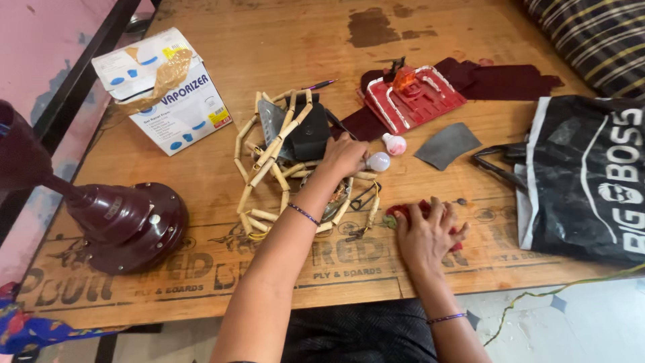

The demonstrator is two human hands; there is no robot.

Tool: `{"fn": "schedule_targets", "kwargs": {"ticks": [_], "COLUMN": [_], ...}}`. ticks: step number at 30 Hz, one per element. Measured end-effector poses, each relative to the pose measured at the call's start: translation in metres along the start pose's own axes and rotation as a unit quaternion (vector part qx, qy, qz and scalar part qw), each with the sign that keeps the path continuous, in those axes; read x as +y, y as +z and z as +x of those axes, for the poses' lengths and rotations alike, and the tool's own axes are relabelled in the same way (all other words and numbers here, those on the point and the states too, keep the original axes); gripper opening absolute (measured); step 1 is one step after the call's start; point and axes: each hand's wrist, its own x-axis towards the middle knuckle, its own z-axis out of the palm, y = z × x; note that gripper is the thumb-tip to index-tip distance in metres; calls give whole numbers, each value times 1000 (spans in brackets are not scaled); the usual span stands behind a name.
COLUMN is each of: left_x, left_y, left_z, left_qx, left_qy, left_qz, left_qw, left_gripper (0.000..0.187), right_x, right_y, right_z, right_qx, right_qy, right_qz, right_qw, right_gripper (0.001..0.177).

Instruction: The person cleans and disassembles components of a ceiling fan, wiping the motor housing with a cloth and then inspecting and cleaning internal motor parts and wiring by hand.

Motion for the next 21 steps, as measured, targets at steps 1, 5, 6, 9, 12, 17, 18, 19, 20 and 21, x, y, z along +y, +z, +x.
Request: {"fn": "schedule_targets", "kwargs": {"ticks": [1,5,6,9,12,17,18,19,20,21], "left_x": [5,21,27,31,33,46,51,56,62,65], "left_y": [0,12,15,19,6,-6,0,6,12,16], "left_z": [2,15,21,22,9,-49,-71,-90,-106,-118], "left_qx": [-54,-34,-57,-66,-11,138,180,181,180,181], "left_qy": [-19,-10,-30,-43,-15,-39,-29,-41,-53,-54], "left_qz": [-16,-1,2,1,-2,-305,-375,-440,-502,-501], "left_qw": [998,999,998,997,1000,941,909,879,844,844], "left_gripper": [29,45,45,41,35,34,33,34,37,37], "right_x": [-2,-9,-7,-5,-5,4,7,10,14,19], "right_y": [-1,-12,-16,-19,-17,-11,-8,-5,-2,-1], "right_z": [0,-15,-18,-17,-15,-14,-12,-11,-10,-10], "right_qx": [-26,2,3,-31,-47,-35,-38,-42,-42,-28], "right_qy": [12,13,14,25,18,-22,-9,3,3,58], "right_qz": [-24,-46,-26,8,30,56,68,81,84,260], "right_qw": [999,999,1000,999,998,998,997,996,996,963], "right_gripper": [28,34,40,52,54,43,40,36,36,33]}}
